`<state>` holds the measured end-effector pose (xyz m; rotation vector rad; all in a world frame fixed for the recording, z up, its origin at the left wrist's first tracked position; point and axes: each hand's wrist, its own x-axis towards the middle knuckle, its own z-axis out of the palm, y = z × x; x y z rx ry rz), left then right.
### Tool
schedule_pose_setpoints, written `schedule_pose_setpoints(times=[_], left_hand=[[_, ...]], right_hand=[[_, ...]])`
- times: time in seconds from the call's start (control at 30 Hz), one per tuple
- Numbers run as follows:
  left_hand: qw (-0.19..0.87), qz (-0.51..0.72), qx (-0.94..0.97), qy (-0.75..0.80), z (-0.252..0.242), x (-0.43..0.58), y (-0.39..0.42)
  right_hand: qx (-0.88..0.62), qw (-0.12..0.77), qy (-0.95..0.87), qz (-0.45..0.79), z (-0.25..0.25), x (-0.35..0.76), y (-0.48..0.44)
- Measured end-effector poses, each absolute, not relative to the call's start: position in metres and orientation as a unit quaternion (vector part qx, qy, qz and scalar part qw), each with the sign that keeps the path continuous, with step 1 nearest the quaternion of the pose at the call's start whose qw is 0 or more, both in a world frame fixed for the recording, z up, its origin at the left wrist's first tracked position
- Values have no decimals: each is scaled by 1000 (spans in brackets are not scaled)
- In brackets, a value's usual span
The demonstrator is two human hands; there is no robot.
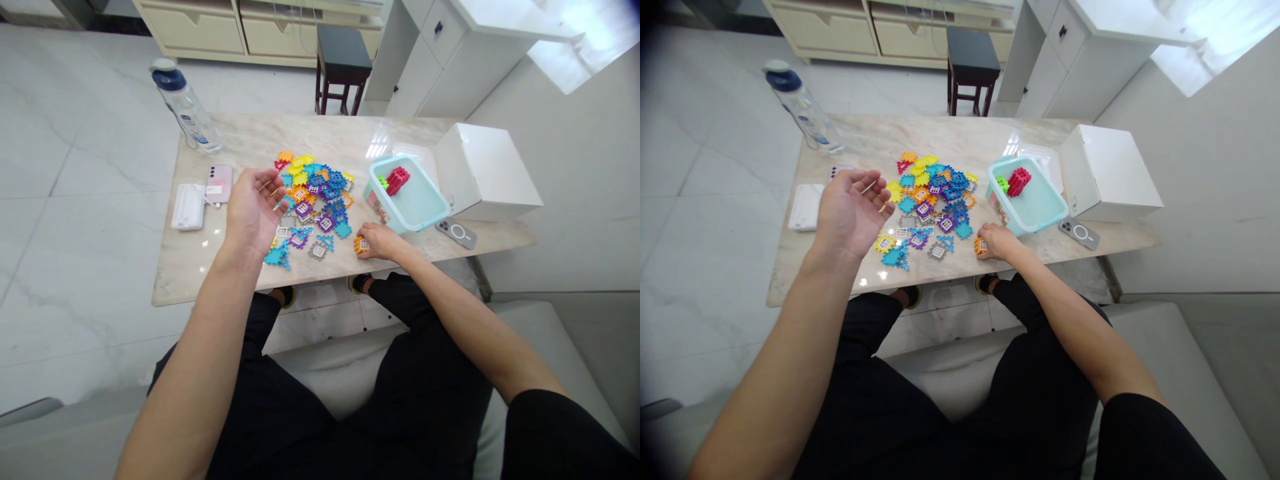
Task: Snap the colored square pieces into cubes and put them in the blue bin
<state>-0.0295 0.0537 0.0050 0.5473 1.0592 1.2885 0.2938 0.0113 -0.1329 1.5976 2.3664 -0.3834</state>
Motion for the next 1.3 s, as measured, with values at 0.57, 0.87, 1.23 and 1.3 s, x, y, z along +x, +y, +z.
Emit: schedule_pose_setpoints(times=[0.57,0.87,1.23,1.3], left_hand=[[619,677,142,371,34,-30,32],[728,609,20,313,49,-33,23],[657,684,39,315,48,-55,32],[657,679,65,322,47,-48,32]], right_hand=[[517,39,850,-91,-75,186,46],[485,-19,872,-65,-104,153,114],[417,45,907,-32,-142,144,164],[444,18,895,-48,-139,147,161]])
